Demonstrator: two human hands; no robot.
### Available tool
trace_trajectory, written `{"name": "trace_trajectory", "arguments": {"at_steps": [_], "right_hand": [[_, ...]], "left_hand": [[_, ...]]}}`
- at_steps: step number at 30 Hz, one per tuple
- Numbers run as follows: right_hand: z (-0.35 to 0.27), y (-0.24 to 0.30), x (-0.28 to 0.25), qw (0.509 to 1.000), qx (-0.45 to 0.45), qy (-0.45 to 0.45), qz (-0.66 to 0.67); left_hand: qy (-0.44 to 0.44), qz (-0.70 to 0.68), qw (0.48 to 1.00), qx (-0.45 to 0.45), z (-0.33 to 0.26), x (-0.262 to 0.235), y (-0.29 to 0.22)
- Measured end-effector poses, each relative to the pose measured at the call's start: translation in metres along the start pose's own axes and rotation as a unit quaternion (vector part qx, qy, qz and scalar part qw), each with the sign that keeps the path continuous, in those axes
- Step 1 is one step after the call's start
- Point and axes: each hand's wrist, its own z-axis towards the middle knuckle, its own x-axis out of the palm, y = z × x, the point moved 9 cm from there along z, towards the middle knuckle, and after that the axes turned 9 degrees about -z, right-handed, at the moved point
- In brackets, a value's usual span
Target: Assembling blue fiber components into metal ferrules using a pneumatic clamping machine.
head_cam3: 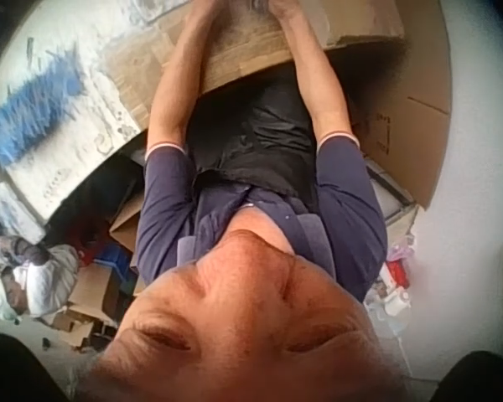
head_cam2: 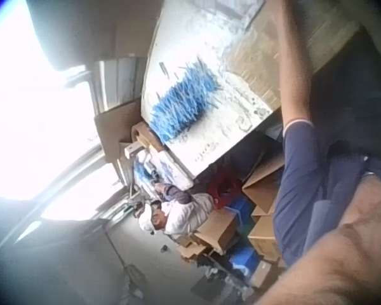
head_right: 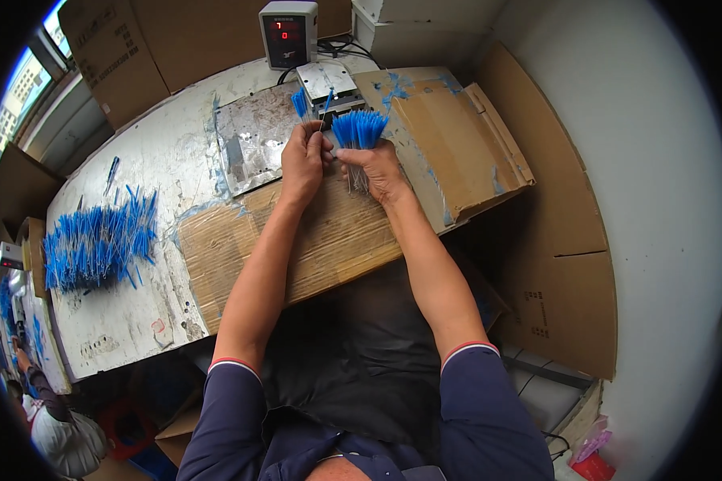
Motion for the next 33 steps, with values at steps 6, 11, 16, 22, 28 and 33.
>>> {"name": "trace_trajectory", "arguments": {"at_steps": [6,11,16,22,28,33], "right_hand": [[-0.007,0.017,0.009,0.999,-0.029,0.019,-0.017],[-0.008,0.01,0.0,0.998,-0.055,0.034,0.005],[-0.009,0.0,-0.018,0.991,-0.056,-0.021,0.118],[-0.005,0.007,-0.023,0.975,-0.099,-0.014,0.197],[-0.004,0.007,0.003,0.996,-0.06,0.038,0.051],[0.003,0.001,0.0,0.997,-0.059,0.034,0.02]], "left_hand": [[0.054,-0.021,0.998,-0.015,0.005,0.005,0.009],[0.049,-0.071,0.994,-0.062,-0.002,0.013,0.008],[-0.078,-0.2,0.975,-0.059,-0.001,-0.012,0.003],[-0.142,-0.19,0.971,-0.009,0.005,-0.053,-0.005],[-0.01,-0.08,0.995,-0.052,0.004,-0.03,-0.004],[-0.009,-0.071,0.995,-0.075,-0.001,-0.018,-0.004]]}}
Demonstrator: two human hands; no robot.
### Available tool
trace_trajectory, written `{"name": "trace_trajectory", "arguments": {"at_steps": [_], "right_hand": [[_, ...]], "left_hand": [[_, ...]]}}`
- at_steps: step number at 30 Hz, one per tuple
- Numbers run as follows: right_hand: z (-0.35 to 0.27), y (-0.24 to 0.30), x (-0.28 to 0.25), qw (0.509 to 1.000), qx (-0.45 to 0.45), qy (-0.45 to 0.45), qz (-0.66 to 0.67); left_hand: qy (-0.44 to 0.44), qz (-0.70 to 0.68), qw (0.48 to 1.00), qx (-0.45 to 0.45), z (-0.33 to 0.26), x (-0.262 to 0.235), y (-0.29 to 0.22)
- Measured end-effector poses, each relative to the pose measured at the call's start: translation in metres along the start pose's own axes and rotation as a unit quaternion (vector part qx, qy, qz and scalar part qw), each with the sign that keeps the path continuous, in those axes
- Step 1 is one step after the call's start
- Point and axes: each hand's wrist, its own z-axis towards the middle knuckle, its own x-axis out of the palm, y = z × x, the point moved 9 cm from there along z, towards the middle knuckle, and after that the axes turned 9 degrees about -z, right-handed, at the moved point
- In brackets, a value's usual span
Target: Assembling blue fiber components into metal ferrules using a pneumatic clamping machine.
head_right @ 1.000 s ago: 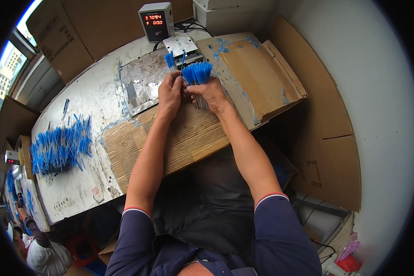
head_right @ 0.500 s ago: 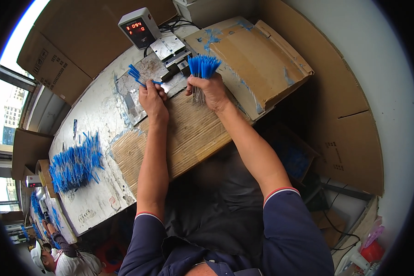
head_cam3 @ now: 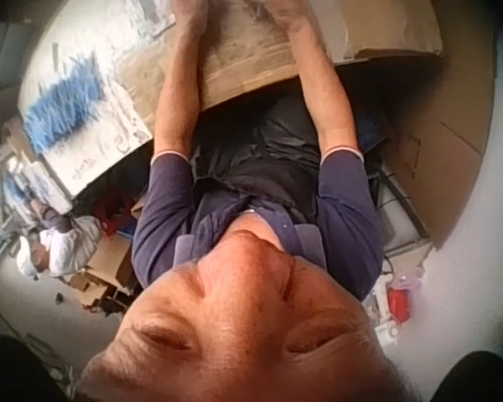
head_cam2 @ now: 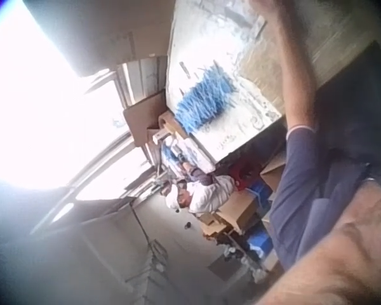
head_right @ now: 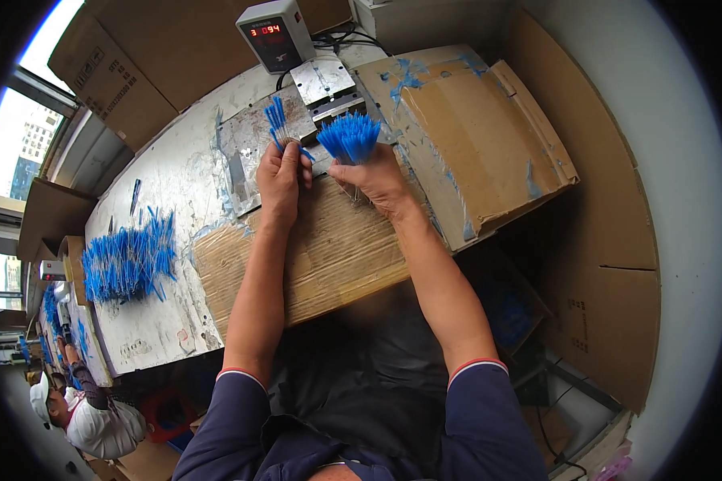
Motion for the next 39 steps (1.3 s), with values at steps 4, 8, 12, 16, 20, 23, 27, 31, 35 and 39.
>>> {"name": "trace_trajectory", "arguments": {"at_steps": [4,8,12,16,20,23,27,31,35,39], "right_hand": [[0.001,0.004,0.007,0.999,0.017,0.029,0.005],[0.0,0.007,0.017,0.998,0.042,0.041,0.003],[-0.001,0.003,0.007,0.999,0.039,-0.006,-0.013],[-0.004,-0.004,-0.007,0.995,0.079,-0.056,0.007],[0.013,0.008,-0.027,0.995,0.062,-0.08,-0.021],[0.015,0.011,-0.027,0.992,0.08,-0.052,-0.083],[0.017,0.015,-0.019,0.99,0.085,-0.047,-0.106],[0.02,0.006,-0.012,0.983,0.121,-0.06,-0.124],[0.024,0.0,-0.019,0.973,0.134,-0.132,-0.132],[0.026,-0.002,-0.016,0.965,0.152,-0.148,-0.151]], "left_hand": [[-0.009,0.027,1.0,0.008,-0.001,0.004,0.001],[-0.022,0.037,0.999,0.005,-0.002,0.002,0.0],[-0.014,0.043,0.999,0.014,-0.002,0.005,-0.001],[-0.107,0.023,0.992,0.065,-0.008,-0.02,-0.01],[-0.165,0.031,0.98,0.109,-0.008,-0.035,-0.014],[-0.163,0.046,0.978,0.12,-0.006,-0.035,-0.013],[-0.166,0.072,0.975,0.132,-0.004,-0.036,-0.016],[-0.162,0.066,0.977,0.126,-0.002,-0.036,-0.011],[-0.161,0.081,0.976,0.122,-0.002,-0.037,-0.009],[-0.172,0.074,0.974,0.126,-0.005,-0.039,-0.012]]}}
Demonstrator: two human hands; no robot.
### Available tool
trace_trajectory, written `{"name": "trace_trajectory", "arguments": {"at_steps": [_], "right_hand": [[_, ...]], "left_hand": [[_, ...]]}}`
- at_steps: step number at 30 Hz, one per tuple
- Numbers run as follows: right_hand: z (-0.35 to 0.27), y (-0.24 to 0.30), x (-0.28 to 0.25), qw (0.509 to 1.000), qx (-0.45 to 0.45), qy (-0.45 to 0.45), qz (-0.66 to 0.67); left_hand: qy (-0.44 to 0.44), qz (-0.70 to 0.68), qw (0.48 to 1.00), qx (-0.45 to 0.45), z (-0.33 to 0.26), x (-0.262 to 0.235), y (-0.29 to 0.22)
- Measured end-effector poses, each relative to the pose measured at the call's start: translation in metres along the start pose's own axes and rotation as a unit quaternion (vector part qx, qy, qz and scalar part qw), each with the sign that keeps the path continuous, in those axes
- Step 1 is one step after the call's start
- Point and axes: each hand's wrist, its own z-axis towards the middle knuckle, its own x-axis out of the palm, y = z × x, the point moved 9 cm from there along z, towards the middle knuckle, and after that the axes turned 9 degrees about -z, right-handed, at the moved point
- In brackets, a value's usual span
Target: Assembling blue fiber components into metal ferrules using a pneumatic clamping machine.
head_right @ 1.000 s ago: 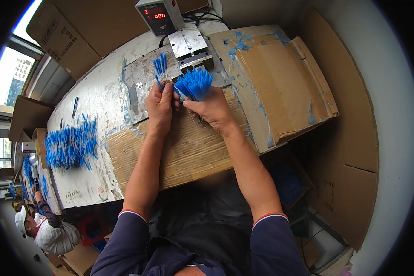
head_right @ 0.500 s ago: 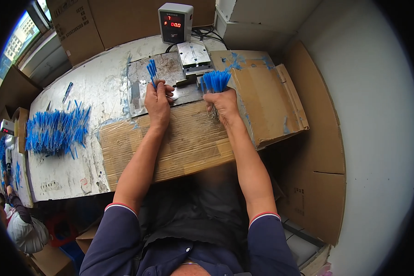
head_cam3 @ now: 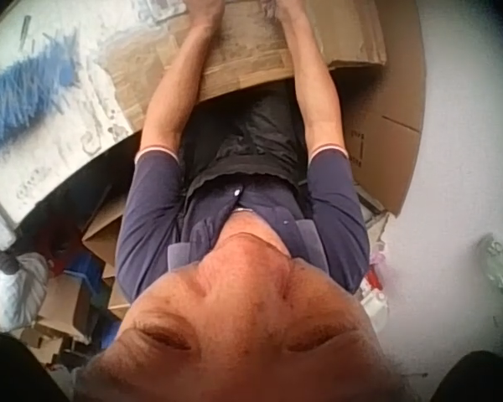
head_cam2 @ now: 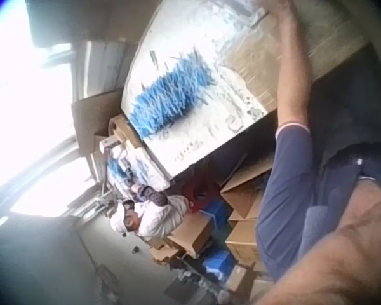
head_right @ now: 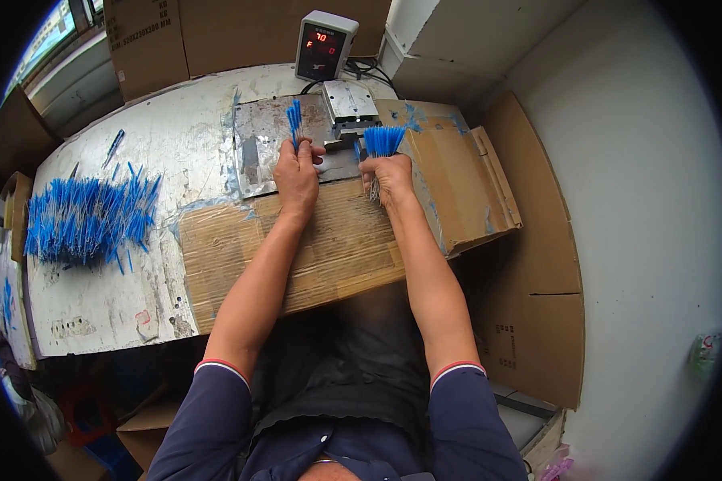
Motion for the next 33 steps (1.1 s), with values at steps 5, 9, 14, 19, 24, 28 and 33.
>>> {"name": "trace_trajectory", "arguments": {"at_steps": [5,9,14,19,24,28,33], "right_hand": [[0.0,-0.002,-0.002,1.0,-0.016,-0.02,0.015],[0.002,-0.005,-0.001,0.999,-0.015,-0.024,0.02],[0.002,-0.003,-0.007,0.998,-0.026,-0.047,0.025],[-0.015,-0.003,-0.004,0.994,-0.066,0.018,0.091],[-0.023,-0.005,-0.001,0.986,-0.094,0.048,0.127],[-0.02,-0.006,-0.003,0.989,-0.087,0.058,0.101],[-0.022,-0.016,-0.006,0.985,-0.044,0.082,0.149]], "left_hand": [[-0.035,0.115,0.991,0.062,-0.005,-0.006,-0.019],[-0.032,0.175,0.975,0.133,-0.004,-0.002,-0.026],[0.003,0.199,0.963,0.179,-0.01,0.014,-0.029],[0.049,0.245,0.936,0.25,-0.019,0.024,-0.035],[0.091,0.26,0.933,0.232,-0.017,0.031,-0.03],[0.108,0.233,0.935,0.247,-0.017,0.033,-0.03],[0.139,0.268,0.927,0.224,-0.022,0.038,-0.031]]}}
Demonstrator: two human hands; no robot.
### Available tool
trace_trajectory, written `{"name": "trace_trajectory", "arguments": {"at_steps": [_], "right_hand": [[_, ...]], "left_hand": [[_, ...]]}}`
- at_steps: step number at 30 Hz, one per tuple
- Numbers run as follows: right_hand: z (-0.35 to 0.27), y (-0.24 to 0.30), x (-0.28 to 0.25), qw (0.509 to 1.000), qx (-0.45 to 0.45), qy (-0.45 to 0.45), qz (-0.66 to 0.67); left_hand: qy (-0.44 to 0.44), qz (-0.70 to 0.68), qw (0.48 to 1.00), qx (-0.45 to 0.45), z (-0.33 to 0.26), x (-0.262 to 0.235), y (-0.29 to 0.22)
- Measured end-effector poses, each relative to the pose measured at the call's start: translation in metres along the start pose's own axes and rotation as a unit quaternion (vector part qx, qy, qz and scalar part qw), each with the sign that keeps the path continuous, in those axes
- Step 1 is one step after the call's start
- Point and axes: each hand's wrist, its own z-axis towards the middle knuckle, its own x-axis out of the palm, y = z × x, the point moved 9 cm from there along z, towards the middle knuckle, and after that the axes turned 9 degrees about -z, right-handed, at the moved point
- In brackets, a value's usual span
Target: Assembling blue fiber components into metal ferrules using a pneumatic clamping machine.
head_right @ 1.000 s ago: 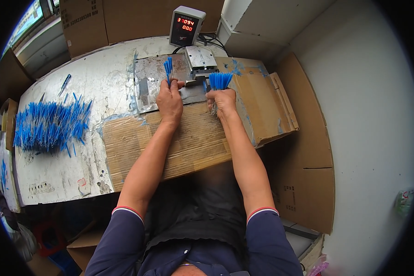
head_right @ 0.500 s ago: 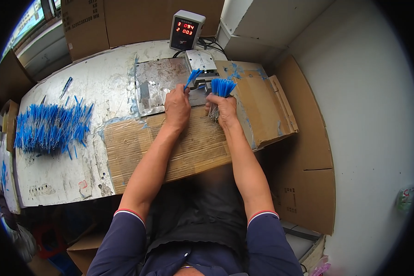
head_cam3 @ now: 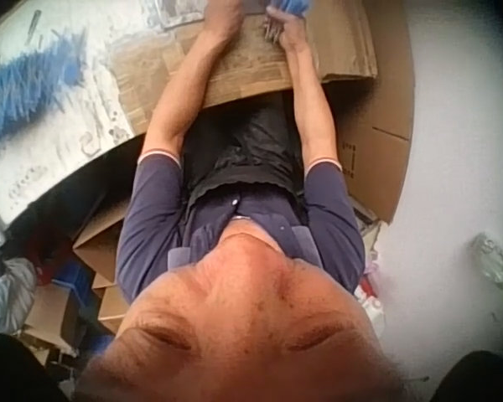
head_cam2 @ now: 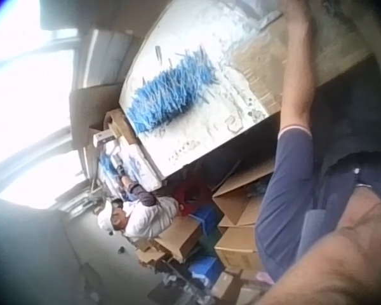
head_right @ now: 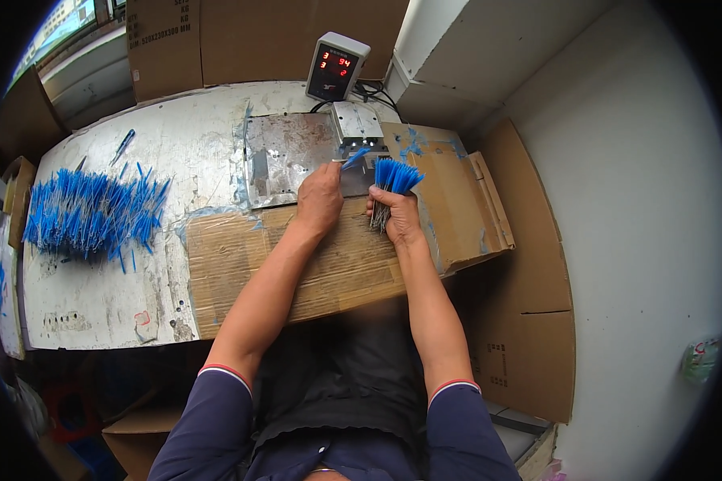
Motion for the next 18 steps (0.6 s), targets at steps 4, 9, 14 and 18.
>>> {"name": "trace_trajectory", "arguments": {"at_steps": [4,9,14,18], "right_hand": [[-0.001,0.002,0.002,1.0,-0.002,0.001,-0.026],[-0.004,0.005,0.009,0.998,0.006,0.031,-0.058],[-0.013,0.011,0.026,0.988,0.024,0.075,-0.131],[-0.015,0.014,0.038,0.982,0.01,0.094,-0.166]], "left_hand": [[0.011,0.02,1.0,0.005,0.001,0.004,0.0],[0.006,0.062,0.998,-0.024,0.003,0.007,0.008],[-0.046,-0.167,0.973,-0.155,0.008,0.001,0.03],[-0.06,-0.255,0.961,-0.091,0.01,0.0,0.024]]}}
